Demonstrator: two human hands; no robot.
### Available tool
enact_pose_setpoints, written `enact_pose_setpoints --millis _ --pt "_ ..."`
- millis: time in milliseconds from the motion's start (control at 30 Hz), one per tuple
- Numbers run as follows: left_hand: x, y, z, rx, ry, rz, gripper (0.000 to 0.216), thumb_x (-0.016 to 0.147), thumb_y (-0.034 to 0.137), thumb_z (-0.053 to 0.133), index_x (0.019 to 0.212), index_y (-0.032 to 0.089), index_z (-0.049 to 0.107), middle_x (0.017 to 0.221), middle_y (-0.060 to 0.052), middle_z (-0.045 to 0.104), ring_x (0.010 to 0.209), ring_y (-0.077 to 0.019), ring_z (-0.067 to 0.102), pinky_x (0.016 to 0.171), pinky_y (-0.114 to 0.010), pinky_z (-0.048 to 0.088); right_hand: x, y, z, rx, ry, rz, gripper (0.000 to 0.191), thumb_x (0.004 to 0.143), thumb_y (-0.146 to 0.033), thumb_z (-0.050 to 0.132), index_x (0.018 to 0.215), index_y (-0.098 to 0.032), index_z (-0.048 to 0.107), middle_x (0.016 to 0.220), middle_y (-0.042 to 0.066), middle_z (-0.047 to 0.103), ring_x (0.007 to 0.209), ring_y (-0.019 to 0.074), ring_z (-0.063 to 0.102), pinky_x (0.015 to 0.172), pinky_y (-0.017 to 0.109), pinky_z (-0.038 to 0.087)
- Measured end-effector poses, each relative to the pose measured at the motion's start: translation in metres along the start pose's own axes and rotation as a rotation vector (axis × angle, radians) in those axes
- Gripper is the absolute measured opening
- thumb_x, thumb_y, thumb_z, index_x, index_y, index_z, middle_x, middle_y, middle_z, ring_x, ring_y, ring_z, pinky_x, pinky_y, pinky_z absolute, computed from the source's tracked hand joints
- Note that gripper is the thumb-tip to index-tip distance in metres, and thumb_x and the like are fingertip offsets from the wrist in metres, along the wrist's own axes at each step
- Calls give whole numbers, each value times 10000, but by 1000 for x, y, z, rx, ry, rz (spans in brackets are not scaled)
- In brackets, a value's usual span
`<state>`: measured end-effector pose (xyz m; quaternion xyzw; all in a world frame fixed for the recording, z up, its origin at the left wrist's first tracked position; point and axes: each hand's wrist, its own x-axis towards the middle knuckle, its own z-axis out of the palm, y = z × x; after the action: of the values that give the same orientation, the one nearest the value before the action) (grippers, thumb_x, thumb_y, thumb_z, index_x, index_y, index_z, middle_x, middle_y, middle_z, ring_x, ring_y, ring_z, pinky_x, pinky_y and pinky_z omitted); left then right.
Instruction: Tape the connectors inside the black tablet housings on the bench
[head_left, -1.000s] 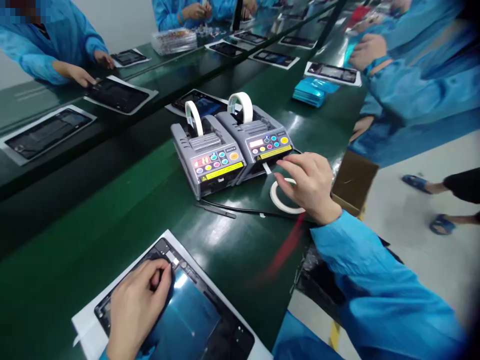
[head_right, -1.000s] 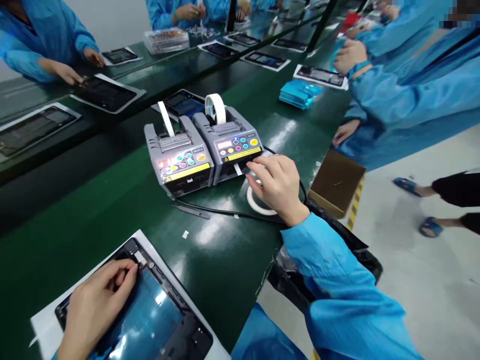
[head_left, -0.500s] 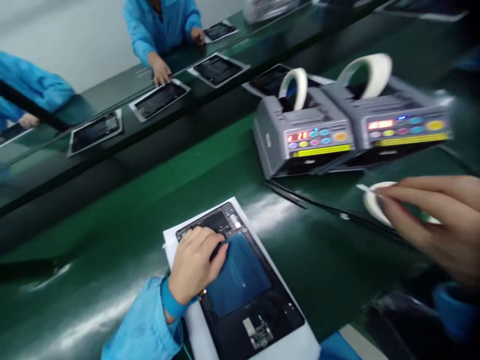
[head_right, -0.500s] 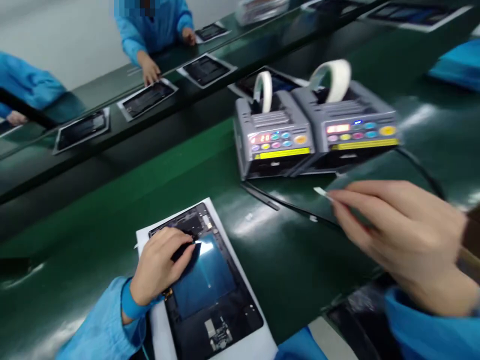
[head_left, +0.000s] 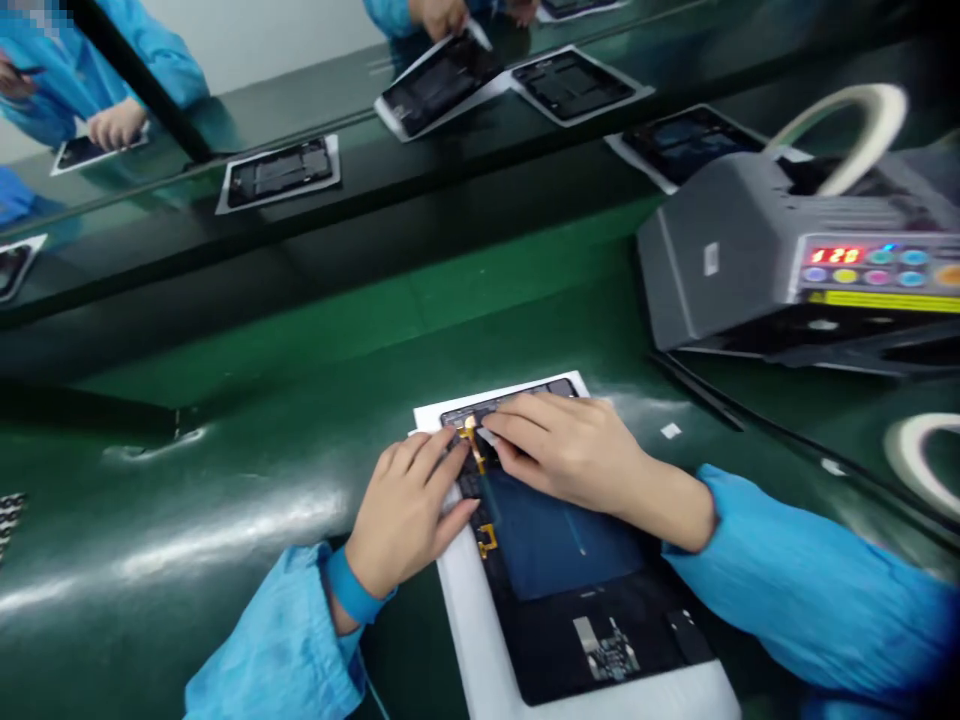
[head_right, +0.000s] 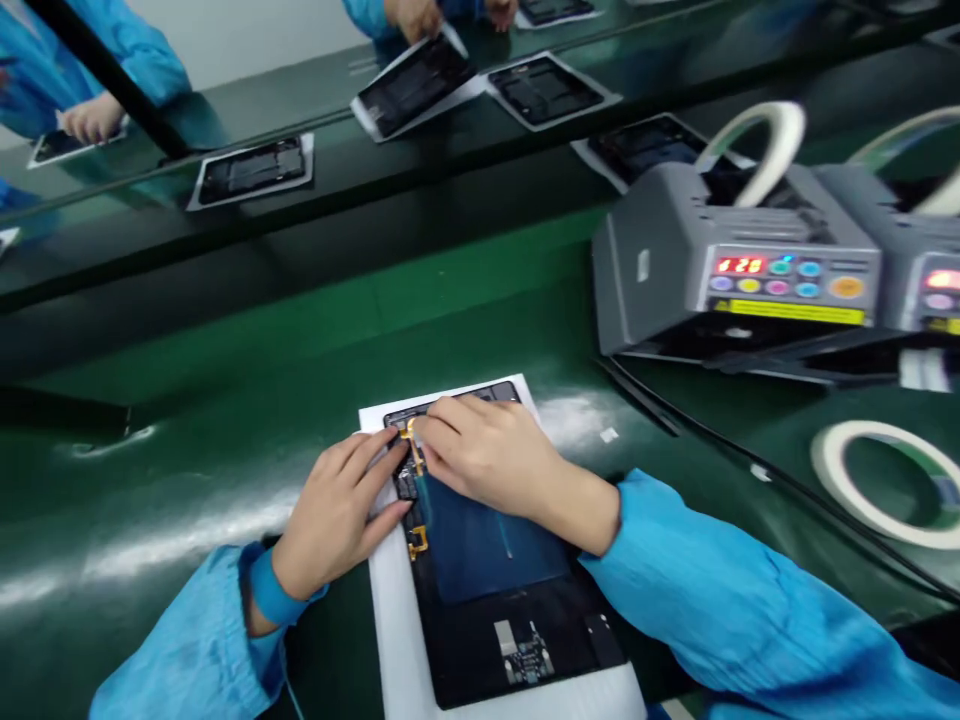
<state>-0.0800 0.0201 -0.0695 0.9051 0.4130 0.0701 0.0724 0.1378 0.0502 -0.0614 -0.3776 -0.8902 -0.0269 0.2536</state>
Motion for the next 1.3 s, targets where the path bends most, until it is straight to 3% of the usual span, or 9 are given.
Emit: enact_pose_setpoints --millis 100,233,900,1300 --pt "-2 0 1 -43 6 -16 467 911 420 488 1287 142 495 1323 -135 510 1154 -304 454 932 -454 394 9 1 20 -4 8 -5 145 906 -166 499 932 -150 641 866 26 665 718 144 616 596 265 428" --pt "-4 -2 5 -104 28 -22 444 911 418 476 1263 148 506 1326 -129 506 1162 -297 450 935 -448 378 6 5 30 -1 19 5 119 893 -162 539 954 -147 640 881 27 677 711 144 625 617 263 449" --pt "6 -5 6 -120 36 -27 451 824 413 537 1192 153 542 1354 -117 489 1118 -309 453 862 -442 385 8 5 33 -88 -1 -15 106 897 -163 537 901 -160 642 855 23 674 673 139 593 590 274 412" --pt "5 -5 5 -137 23 -43 455 816 414 545 1197 165 541 1356 -116 489 1123 -303 449 871 -437 382 13 3 30 -109 -87 -60 164 920 -171 502 902 -174 665 854 30 640 691 153 532 598 283 386"
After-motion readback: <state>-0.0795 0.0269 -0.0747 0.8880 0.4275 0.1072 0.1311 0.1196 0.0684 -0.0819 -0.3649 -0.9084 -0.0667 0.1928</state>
